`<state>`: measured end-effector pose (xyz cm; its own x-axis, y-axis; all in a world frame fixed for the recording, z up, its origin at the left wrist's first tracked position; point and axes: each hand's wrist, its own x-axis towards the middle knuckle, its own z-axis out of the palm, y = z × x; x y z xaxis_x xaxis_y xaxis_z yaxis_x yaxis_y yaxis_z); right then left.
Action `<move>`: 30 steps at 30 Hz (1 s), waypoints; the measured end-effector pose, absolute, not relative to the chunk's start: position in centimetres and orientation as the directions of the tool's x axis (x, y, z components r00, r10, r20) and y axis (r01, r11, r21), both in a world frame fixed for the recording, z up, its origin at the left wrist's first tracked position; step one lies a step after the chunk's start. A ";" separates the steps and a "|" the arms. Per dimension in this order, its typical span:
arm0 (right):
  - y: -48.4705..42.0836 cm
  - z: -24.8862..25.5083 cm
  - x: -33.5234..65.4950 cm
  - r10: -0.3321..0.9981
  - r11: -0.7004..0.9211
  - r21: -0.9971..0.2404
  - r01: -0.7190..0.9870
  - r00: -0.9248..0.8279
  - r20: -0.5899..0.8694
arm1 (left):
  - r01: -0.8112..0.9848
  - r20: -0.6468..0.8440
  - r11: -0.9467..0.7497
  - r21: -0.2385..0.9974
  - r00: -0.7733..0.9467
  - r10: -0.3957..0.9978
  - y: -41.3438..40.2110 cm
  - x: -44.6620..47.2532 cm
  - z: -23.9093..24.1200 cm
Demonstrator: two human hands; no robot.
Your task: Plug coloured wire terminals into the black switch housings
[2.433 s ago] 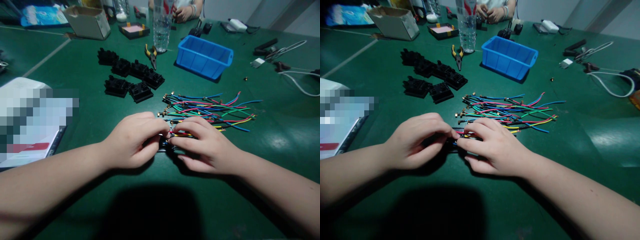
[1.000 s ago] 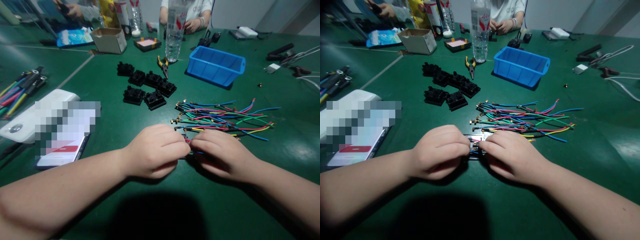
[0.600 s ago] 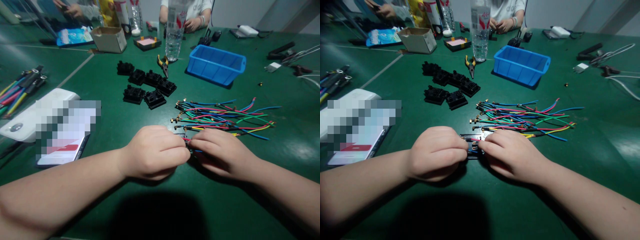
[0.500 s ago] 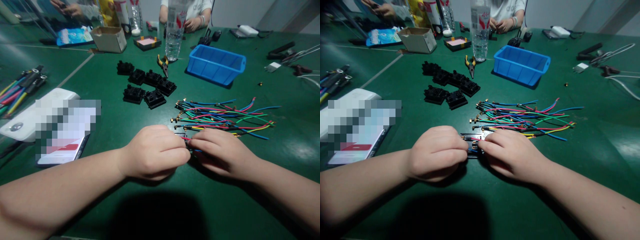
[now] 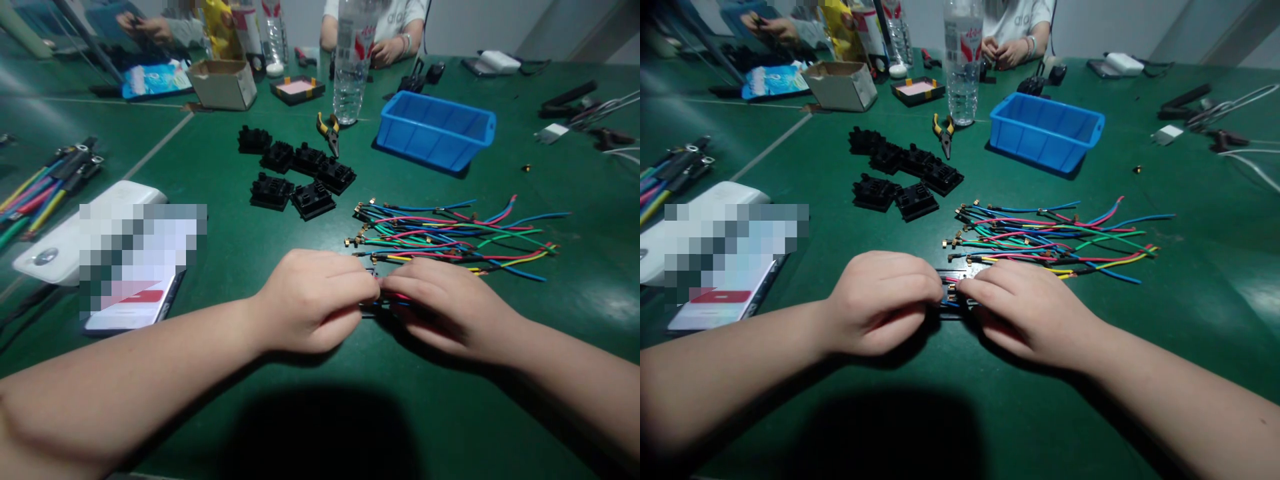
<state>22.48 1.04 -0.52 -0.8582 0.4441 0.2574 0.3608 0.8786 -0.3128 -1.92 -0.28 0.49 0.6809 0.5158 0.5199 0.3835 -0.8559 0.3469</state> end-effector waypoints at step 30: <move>0.6 -0.7 22.6 0.445 0.895 -0.128 0.428 -0.878 0.177 | 0.438 0.546 -0.889 0.132 0.717 0.434 -0.6 -1.9 0.6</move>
<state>22.58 0.60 -0.68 -0.8777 0.4451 0.1774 0.4277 0.8947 -0.1284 -1.91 -0.60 0.58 0.7167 0.4341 0.5458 0.4383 -0.8891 0.1317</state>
